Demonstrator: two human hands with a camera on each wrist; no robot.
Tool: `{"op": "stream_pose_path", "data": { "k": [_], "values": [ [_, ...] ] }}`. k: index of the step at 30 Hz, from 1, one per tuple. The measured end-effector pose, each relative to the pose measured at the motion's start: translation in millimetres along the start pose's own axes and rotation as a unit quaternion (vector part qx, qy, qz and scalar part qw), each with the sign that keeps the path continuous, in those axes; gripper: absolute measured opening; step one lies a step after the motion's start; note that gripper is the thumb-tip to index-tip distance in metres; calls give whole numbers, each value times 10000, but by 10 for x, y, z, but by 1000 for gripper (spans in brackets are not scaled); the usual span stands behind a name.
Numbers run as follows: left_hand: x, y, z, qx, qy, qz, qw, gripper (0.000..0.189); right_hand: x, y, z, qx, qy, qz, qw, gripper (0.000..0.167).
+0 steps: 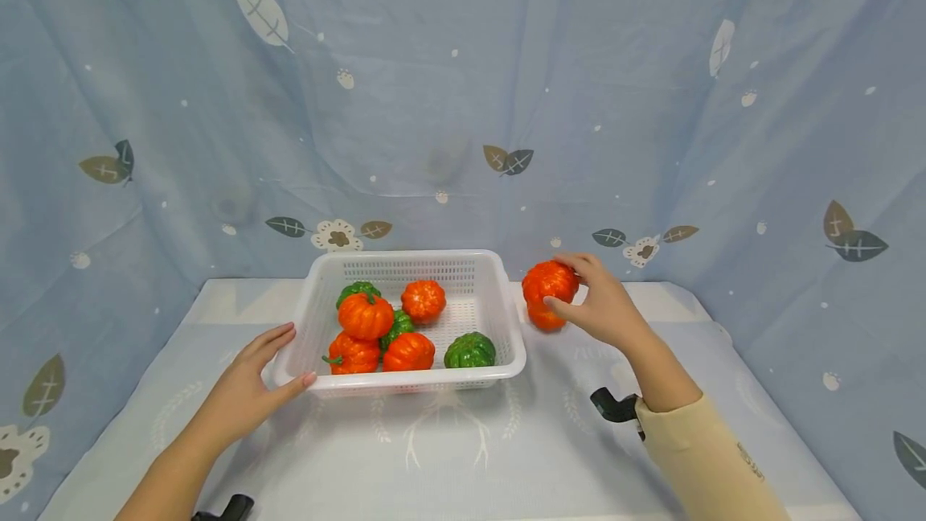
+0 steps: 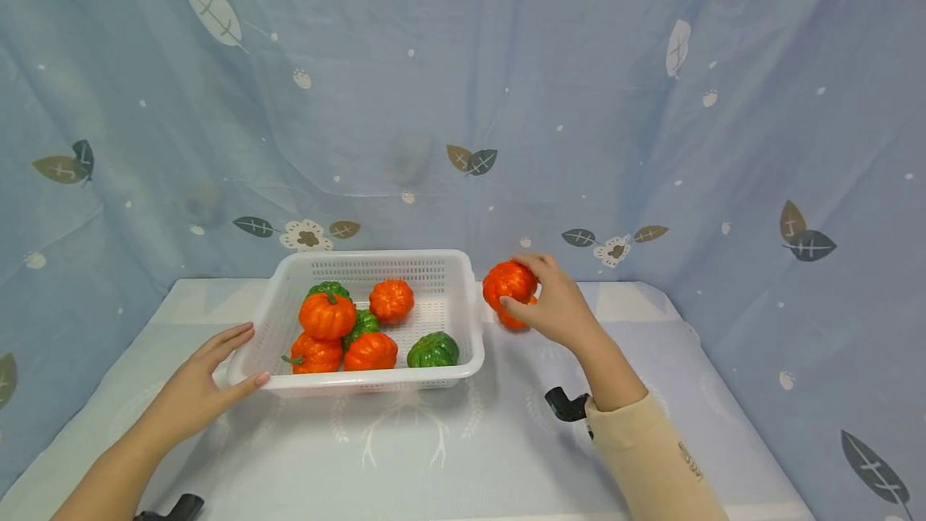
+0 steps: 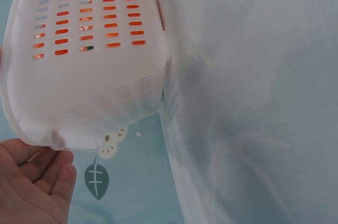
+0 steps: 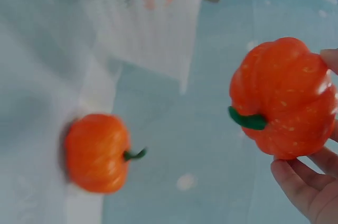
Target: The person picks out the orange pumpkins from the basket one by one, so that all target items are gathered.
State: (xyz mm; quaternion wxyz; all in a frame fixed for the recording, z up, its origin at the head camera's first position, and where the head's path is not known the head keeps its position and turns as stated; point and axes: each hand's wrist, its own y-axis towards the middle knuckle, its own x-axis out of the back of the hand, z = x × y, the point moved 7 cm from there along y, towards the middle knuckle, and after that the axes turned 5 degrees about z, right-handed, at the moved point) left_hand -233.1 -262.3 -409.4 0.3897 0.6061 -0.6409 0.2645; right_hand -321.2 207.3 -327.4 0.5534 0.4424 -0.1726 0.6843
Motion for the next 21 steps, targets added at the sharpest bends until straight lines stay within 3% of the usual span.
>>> {"op": "stream_pose_path", "data": {
  "k": [9,17,21],
  "values": [
    [-16,6,14,27,-5,15,10000,93,64,-163,-509,-70,251,-576,9980,61],
    [-4,-3,-1,43,-25,19,10000,93,87,-280,-927,-471,-6,-703,9964,64],
    [2,-4,-7,17,-17,9,10000,93,91,-338,-1147,-891,-147,-668,9937,68]
  ]
}}
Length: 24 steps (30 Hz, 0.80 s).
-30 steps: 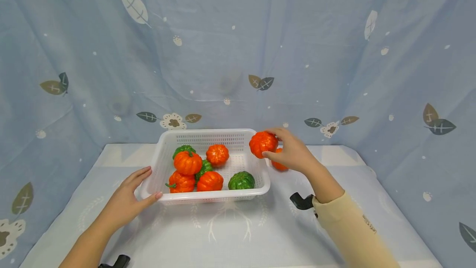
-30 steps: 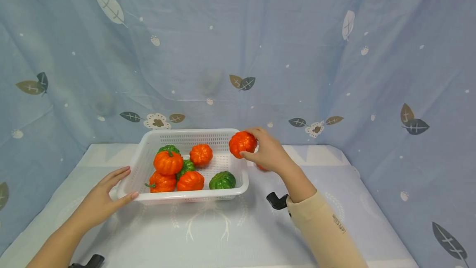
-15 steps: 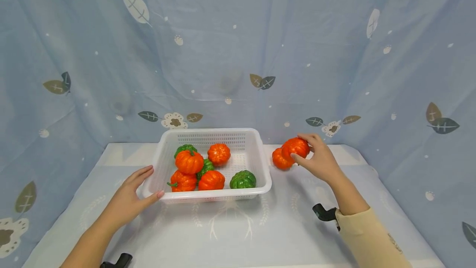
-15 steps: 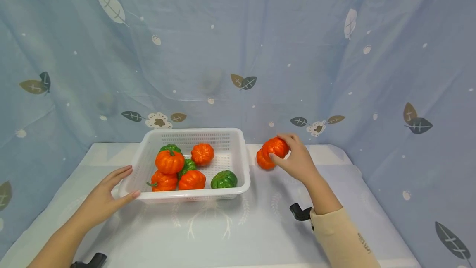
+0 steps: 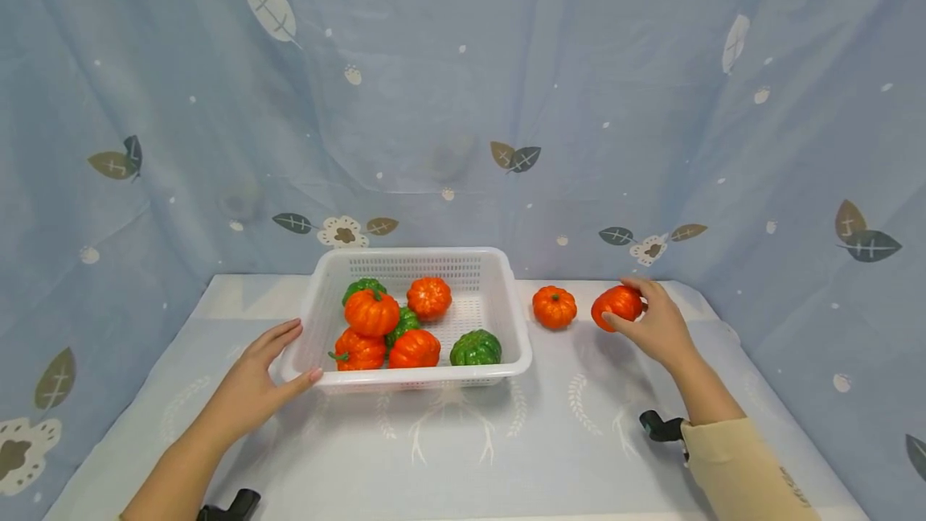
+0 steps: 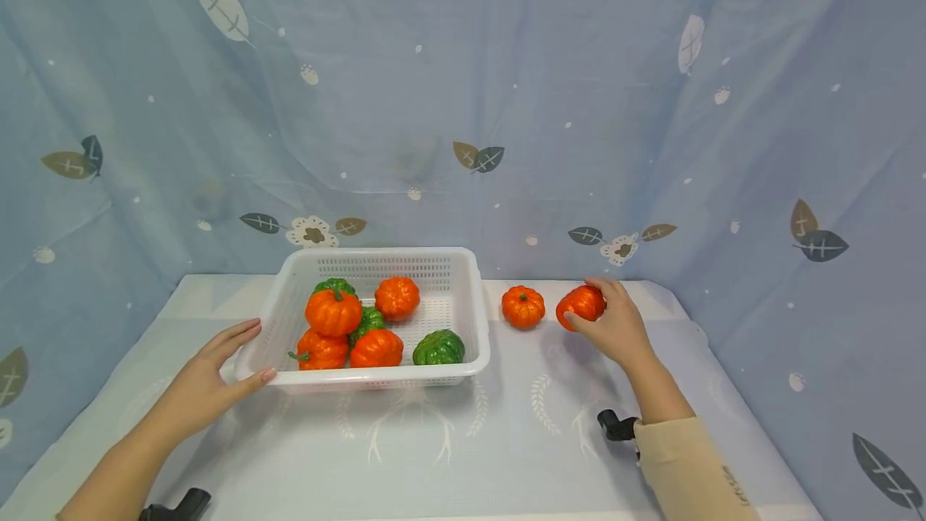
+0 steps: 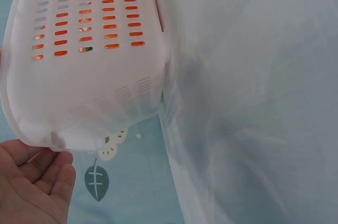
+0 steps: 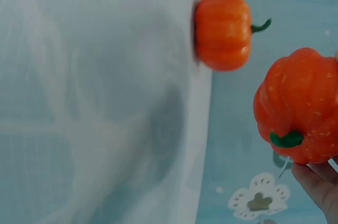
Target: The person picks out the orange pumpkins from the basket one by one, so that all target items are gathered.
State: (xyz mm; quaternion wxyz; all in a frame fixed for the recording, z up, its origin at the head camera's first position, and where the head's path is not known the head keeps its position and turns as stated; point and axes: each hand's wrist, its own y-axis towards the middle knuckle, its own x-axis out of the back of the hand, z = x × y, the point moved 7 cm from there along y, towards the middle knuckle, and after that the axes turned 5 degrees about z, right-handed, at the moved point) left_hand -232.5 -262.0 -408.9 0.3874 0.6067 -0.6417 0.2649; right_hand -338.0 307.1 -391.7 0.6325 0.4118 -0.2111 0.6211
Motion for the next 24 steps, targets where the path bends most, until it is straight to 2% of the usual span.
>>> {"op": "stream_pose_path", "data": {
  "k": [3,7,16,24],
  "values": [
    [3,5,-9,-28,3,-11,10000,93,5,-11,-141,-304,21,11,9995,69],
    [7,10,-19,-54,-25,-21,10000,93,9,-4,-261,-516,-17,1,9987,68],
    [10,-1,-15,-35,-12,-40,10000,92,-103,84,-426,-764,-498,583,9941,72],
    [4,3,-8,-6,-5,-23,10000,93,-208,138,-456,-774,-455,697,9935,70]
  ]
}}
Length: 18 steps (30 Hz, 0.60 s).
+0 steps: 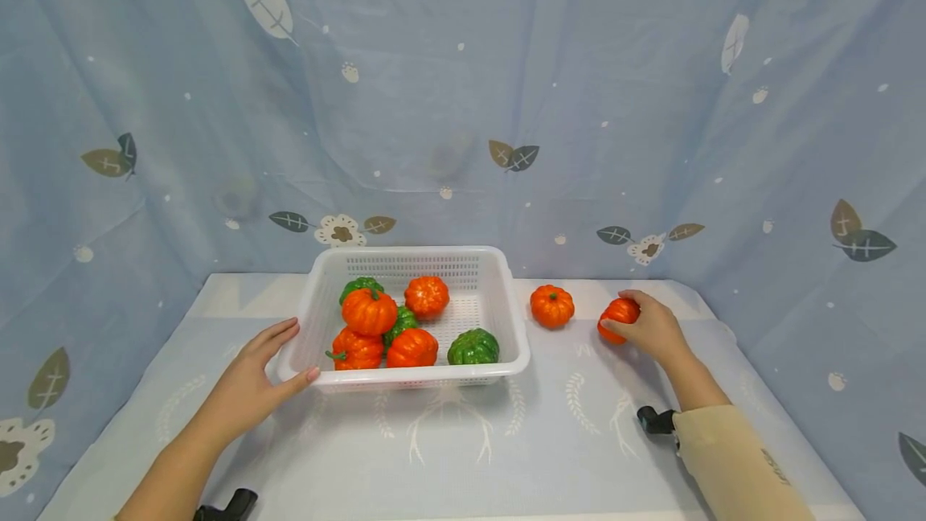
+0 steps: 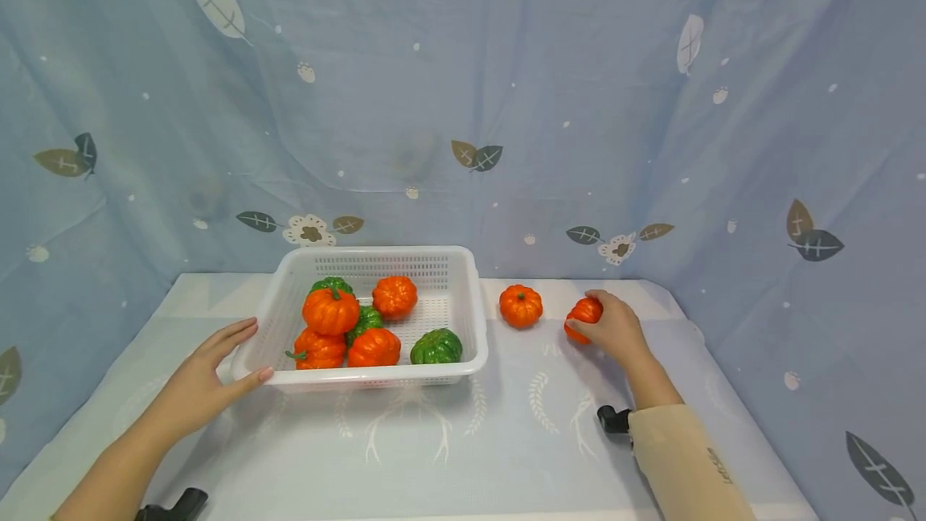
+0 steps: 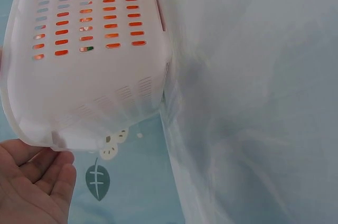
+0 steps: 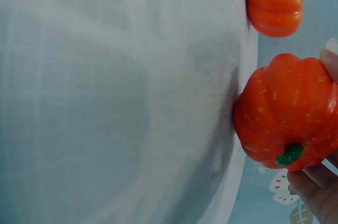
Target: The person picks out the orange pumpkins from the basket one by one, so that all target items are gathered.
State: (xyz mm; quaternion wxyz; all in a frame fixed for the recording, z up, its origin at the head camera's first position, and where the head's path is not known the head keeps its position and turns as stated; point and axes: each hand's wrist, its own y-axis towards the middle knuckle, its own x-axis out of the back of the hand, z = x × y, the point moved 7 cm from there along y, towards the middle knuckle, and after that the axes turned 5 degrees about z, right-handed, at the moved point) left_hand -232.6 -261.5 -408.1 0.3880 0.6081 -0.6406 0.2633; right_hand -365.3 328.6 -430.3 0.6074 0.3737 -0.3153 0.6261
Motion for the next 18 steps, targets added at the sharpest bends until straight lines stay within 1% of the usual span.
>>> {"op": "stream_pose_path", "data": {
  "k": [6,9,13,16,18],
  "values": [
    [-3,-2,4,51,13,11,10000,94,-13,22,25,17,-46,24,10000,69],
    [-4,-3,2,66,10,15,10000,94,-3,4,50,141,-25,206,9997,65],
    [-2,-5,3,60,-11,13,10000,94,26,-21,62,351,182,421,9983,51],
    [-2,-5,10,20,-30,-3,10000,93,45,-22,66,579,289,428,9970,45],
    [-4,-5,17,-9,-45,-10,10000,93,47,-16,63,711,310,412,9961,44]
  ]
}}
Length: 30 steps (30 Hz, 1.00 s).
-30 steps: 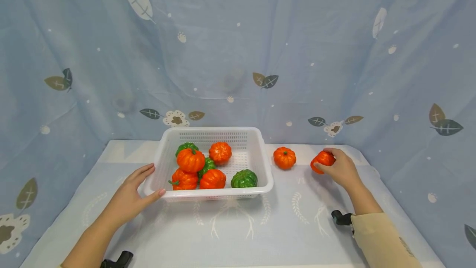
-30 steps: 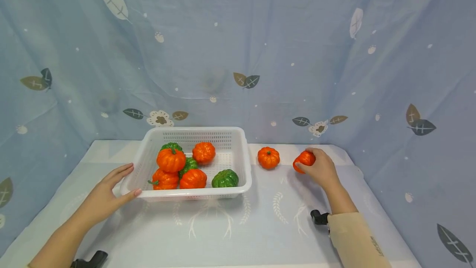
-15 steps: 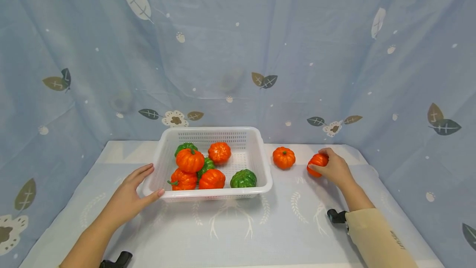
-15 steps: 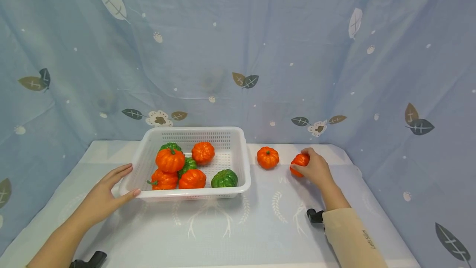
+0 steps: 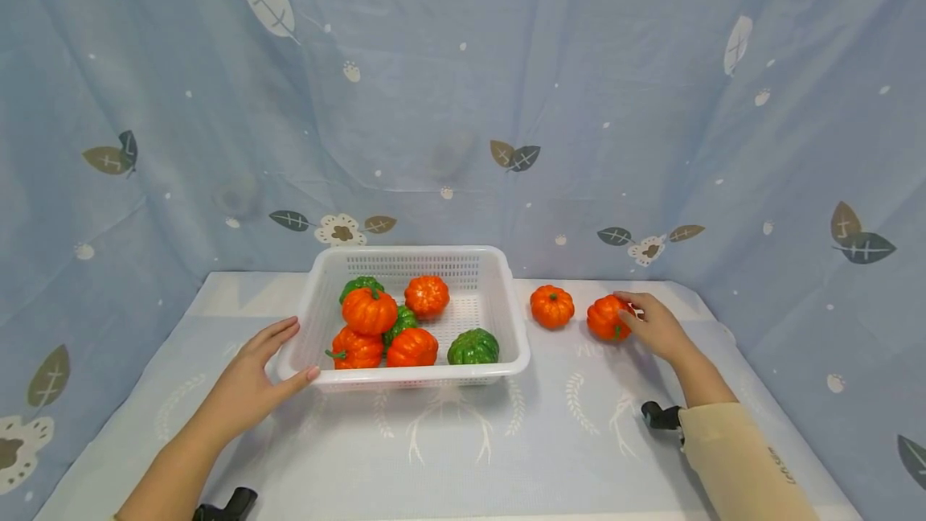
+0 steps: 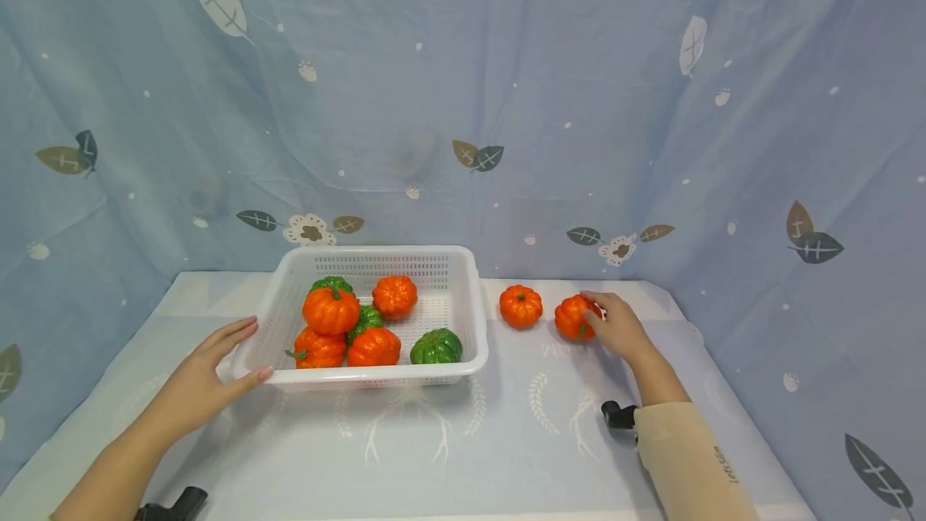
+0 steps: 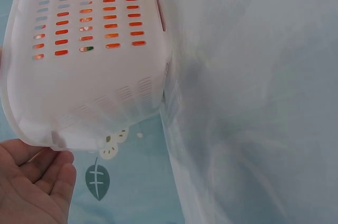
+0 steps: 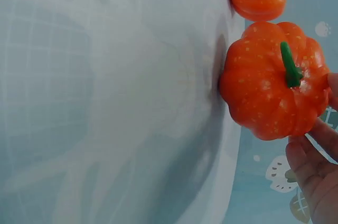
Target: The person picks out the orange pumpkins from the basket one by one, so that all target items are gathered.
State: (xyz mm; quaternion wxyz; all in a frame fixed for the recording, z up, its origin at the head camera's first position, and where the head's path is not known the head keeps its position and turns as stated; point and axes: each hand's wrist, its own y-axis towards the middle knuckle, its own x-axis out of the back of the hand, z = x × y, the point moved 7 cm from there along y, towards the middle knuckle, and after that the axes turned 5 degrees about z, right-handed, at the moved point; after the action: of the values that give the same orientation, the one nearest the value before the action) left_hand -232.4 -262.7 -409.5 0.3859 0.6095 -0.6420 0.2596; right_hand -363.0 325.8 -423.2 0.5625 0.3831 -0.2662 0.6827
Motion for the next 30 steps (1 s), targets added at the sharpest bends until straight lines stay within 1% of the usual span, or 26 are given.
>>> {"op": "stream_pose_path", "data": {
  "k": [9,14,17,19,22,25,27,30],
  "values": [
    [-2,4,4,-26,57,-13,10000,92,-25,27,-41,190,393,-99,9990,45],
    [7,0,-15,-47,54,-28,10000,92,-19,43,-46,233,223,13,9995,39],
    [8,0,-15,-49,47,-25,10000,92,-15,52,-45,319,168,128,9993,42],
    [8,1,-11,-54,49,-31,10000,92,-7,54,-45,369,136,134,9991,45],
    [5,4,-12,-38,57,-24,10000,93,24,53,-49,293,35,-23,9996,46],
    [2,5,-13,-29,57,-17,10000,93,45,64,-76,75,15,-158,9998,48],
    [1,5,-13,-20,57,-6,10000,93,39,85,-103,-83,84,-182,9998,50],
    [3,5,-10,-4,61,4,10000,93,0,117,-149,-320,292,-101,9990,52]
  ]
}}
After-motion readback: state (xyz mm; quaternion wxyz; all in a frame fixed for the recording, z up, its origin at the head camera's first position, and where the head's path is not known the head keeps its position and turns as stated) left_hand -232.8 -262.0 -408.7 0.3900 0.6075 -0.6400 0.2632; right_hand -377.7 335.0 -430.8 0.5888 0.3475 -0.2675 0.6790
